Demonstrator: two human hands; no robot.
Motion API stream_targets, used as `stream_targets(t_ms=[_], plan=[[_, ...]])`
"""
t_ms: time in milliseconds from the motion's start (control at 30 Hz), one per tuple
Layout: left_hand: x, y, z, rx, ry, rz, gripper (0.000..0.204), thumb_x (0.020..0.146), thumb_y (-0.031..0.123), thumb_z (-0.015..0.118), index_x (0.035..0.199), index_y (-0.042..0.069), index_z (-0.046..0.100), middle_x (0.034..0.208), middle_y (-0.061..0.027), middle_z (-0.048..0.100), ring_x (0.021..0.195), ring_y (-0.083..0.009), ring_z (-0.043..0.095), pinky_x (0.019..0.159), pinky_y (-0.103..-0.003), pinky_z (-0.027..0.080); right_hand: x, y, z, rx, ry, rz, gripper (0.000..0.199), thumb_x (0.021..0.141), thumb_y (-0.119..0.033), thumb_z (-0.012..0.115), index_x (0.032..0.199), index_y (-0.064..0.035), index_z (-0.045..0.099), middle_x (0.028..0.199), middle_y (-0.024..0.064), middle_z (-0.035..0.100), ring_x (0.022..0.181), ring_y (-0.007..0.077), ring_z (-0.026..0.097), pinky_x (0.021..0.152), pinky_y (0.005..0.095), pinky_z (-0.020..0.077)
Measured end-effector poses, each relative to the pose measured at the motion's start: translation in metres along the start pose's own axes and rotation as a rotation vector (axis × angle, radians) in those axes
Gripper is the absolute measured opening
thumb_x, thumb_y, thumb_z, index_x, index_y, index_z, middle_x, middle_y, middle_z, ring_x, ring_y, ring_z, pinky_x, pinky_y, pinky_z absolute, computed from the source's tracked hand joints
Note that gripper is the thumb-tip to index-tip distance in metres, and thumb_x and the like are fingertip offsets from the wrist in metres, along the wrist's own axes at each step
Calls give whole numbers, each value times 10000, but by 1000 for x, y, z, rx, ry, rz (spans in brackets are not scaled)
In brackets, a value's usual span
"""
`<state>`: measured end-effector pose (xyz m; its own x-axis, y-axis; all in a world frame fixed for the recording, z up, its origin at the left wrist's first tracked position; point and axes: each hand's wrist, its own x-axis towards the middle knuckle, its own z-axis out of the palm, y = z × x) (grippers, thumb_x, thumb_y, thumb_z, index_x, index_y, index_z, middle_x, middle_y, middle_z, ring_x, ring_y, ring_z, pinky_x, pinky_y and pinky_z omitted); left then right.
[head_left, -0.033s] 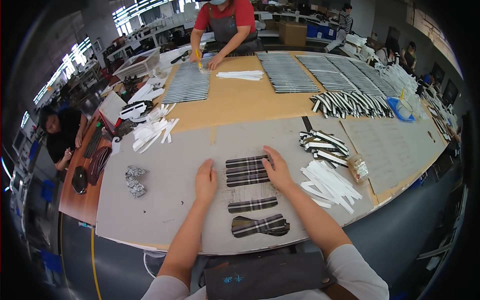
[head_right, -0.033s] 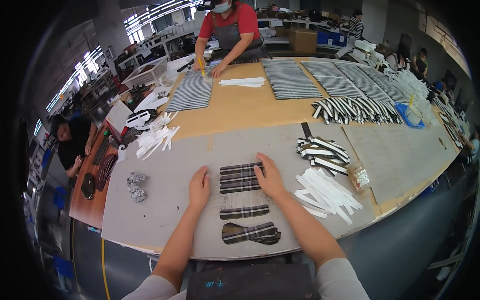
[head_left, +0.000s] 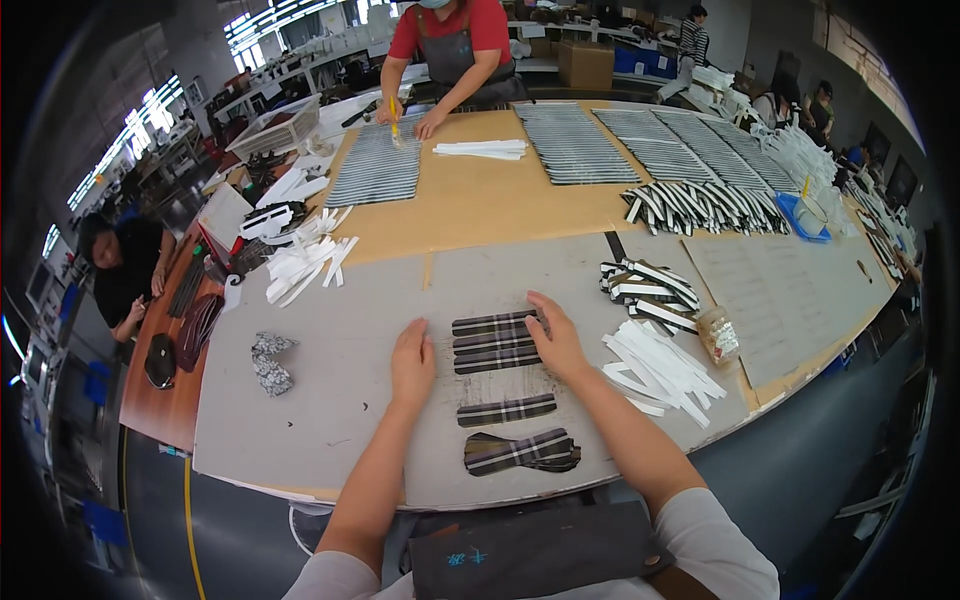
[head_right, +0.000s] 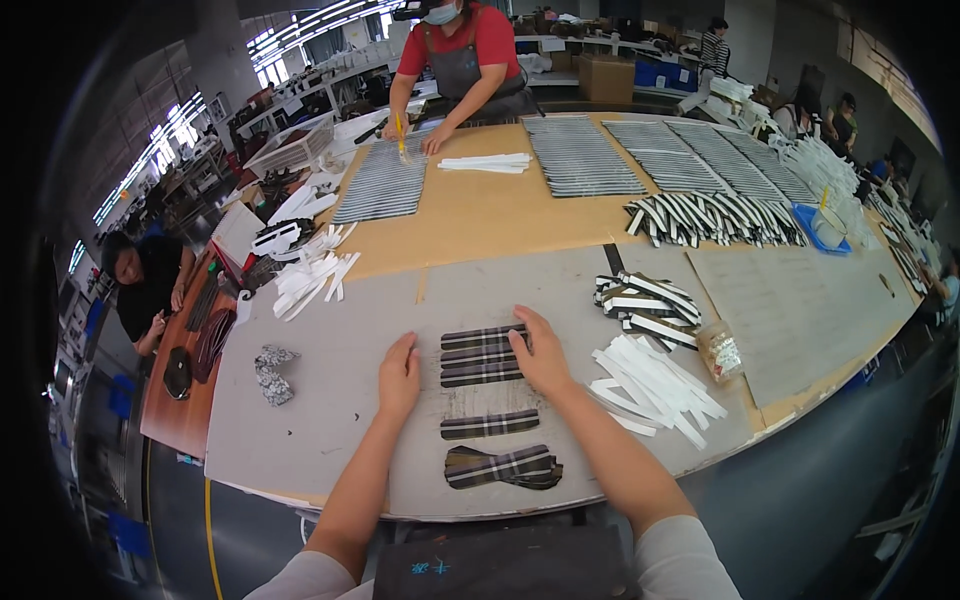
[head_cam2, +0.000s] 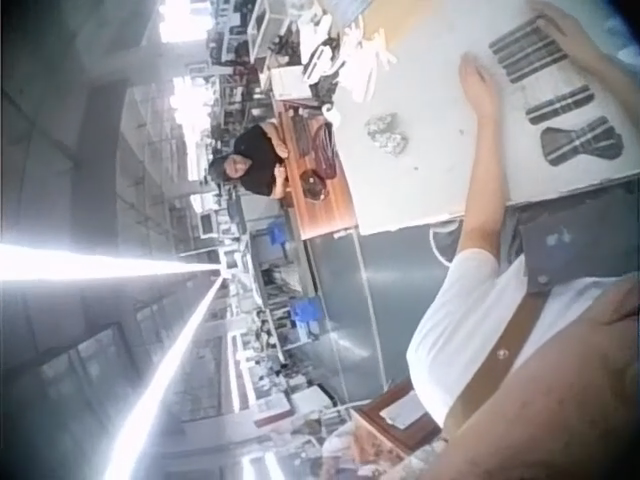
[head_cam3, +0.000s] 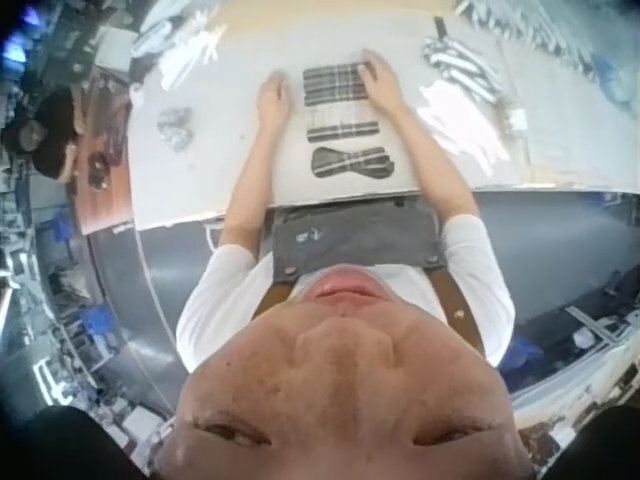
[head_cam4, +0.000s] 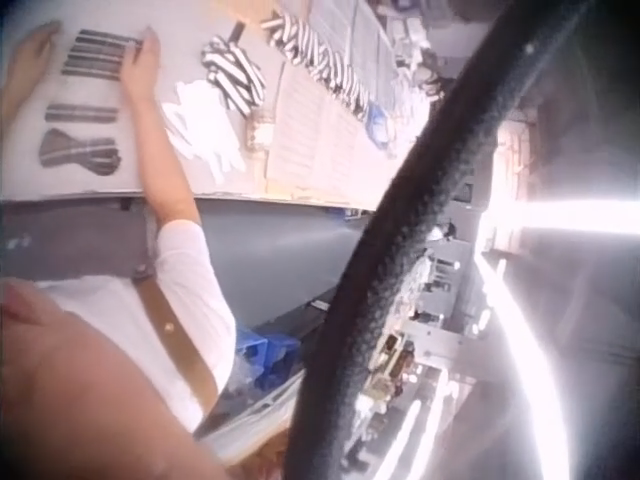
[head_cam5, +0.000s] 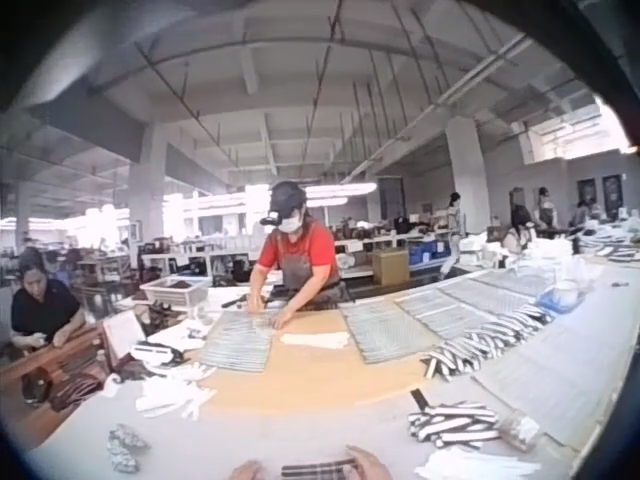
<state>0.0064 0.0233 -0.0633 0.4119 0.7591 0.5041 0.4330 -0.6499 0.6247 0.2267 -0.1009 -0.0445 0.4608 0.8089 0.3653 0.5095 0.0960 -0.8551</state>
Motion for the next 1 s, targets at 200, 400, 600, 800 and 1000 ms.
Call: stream_targets(t_ms=[200,400,600,800,1000], plan=[[1,8,-3,-116,-12,-72,271,928,33,516,1178,-32,597,1232,-224,603,1138,-373,580,965,-392,467,1,9,-4,66,100,-114,334,930,-90,547,1258,-25,542,1301,161,574,1194,308,555,1005,355,419],[9,28,-20,-213,20,-130,258,891,-11,558,1137,5,633,1092,-155,641,980,-280,613,823,-324,506,9,-21,-16,-64,98,-198,266,888,-41,570,1148,-14,618,1203,154,626,1120,315,582,969,367,444],[2,34,-17,-142,-127,127,226,765,-14,714,985,35,695,896,-63,612,822,-222,551,670,-325,475,-9,-30,-10,-180,-115,-178,186,792,24,674,969,-27,698,1014,104,647,933,251,607,773,330,510],[-3,39,-13,-75,-234,140,223,702,34,781,908,45,698,811,-44,557,775,-232,510,632,-338,443,-12,-33,-12,-245,-289,-194,182,719,32,741,889,-29,715,945,64,646,827,232,600,678,317,505],[-2,41,-17,-79,-261,130,212,667,10,794,855,47,705,817,-37,562,782,-220,505,631,-324,435,-12,-38,-16,-252,-303,-175,187,705,47,747,875,-25,718,913,57,649,819,232,597,668,319,498]])
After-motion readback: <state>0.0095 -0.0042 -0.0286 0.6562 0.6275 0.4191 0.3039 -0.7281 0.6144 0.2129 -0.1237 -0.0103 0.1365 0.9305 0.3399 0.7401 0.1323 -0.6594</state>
